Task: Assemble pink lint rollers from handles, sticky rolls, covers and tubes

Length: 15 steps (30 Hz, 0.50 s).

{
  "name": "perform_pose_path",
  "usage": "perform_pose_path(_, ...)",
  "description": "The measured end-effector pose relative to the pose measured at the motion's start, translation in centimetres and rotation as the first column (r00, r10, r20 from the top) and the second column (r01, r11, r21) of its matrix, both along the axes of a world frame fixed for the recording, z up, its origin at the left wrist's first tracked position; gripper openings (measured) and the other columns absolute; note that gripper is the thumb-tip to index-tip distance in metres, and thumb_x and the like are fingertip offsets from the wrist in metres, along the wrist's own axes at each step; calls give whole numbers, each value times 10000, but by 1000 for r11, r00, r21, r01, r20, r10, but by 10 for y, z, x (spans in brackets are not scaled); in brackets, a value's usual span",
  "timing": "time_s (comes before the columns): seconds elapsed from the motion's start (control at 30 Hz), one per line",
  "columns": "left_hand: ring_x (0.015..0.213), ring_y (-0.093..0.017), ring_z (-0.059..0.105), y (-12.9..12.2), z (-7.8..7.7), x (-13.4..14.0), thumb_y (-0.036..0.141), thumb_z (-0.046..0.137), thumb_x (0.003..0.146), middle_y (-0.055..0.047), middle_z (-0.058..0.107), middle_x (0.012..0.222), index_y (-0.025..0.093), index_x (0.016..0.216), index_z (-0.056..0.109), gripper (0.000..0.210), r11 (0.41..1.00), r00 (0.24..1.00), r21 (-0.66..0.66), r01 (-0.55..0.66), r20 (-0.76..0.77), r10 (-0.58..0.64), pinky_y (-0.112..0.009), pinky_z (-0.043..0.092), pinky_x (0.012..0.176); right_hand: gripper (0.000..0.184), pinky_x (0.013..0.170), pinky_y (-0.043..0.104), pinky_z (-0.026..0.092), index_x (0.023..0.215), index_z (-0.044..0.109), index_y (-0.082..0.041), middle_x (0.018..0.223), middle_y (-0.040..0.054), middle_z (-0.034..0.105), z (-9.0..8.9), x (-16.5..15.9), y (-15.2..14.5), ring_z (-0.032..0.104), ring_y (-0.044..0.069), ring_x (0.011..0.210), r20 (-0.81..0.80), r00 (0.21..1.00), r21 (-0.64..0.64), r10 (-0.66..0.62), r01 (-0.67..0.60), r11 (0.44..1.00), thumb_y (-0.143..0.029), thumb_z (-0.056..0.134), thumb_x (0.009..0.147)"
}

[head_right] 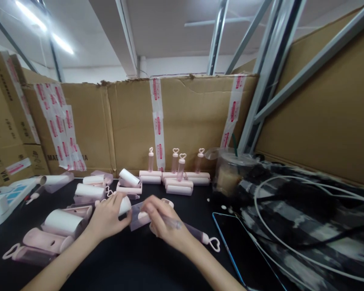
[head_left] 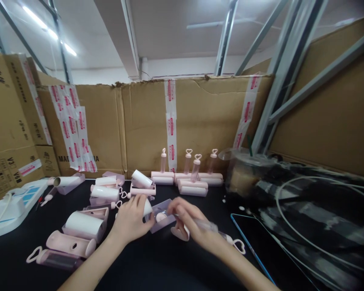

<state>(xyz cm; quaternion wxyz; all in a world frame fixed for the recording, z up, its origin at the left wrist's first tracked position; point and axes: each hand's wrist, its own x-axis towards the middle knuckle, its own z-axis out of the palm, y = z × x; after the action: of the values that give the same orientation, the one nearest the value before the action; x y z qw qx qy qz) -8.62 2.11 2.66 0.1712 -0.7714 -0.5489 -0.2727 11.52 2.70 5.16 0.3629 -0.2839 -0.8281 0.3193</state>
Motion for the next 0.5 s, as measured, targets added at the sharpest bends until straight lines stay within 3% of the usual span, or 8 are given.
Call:
perform_pose_path(0.1, 860, -263, 595, -1, -2, 1, 321, 437, 782, -106, 604, 954, 144, 1047, 459, 319, 998, 998, 0, 59, -19, -59, -365, 478, 674, 331, 516, 222, 419, 754, 484, -183, 630, -20, 478, -1, -7, -9, 468, 88, 478, 35, 999, 154, 34, -39, 987, -363, 279, 942)
perform_pose_path(0.27, 838, -260, 596, -1, -4, 3, 339, 439, 784, -108, 610, 947, 143, 1051, 476, 334, 998, 998, -28, 58, -36, -59, -353, 481, 656, 288, 594, 235, 413, 742, 474, -187, 706, 13, 511, -2, -13, -11, 504, 120, 634, 155, 986, 412, -62, -8, 911, -260, 281, 943)
perform_pose_path(0.5, 902, -272, 593, -2, 1, -1, 302, 440, 808, -125, 624, 1006, 138, 1115, 489, 351, 991, 990, -55, 121, -64, -124, -378, 472, 743, 213, 556, 217, 377, 765, 444, -184, 743, 18, 494, -14, -13, -8, 469, 112, 620, 279, 948, 517, -157, -11, 856, -193, 310, 930)
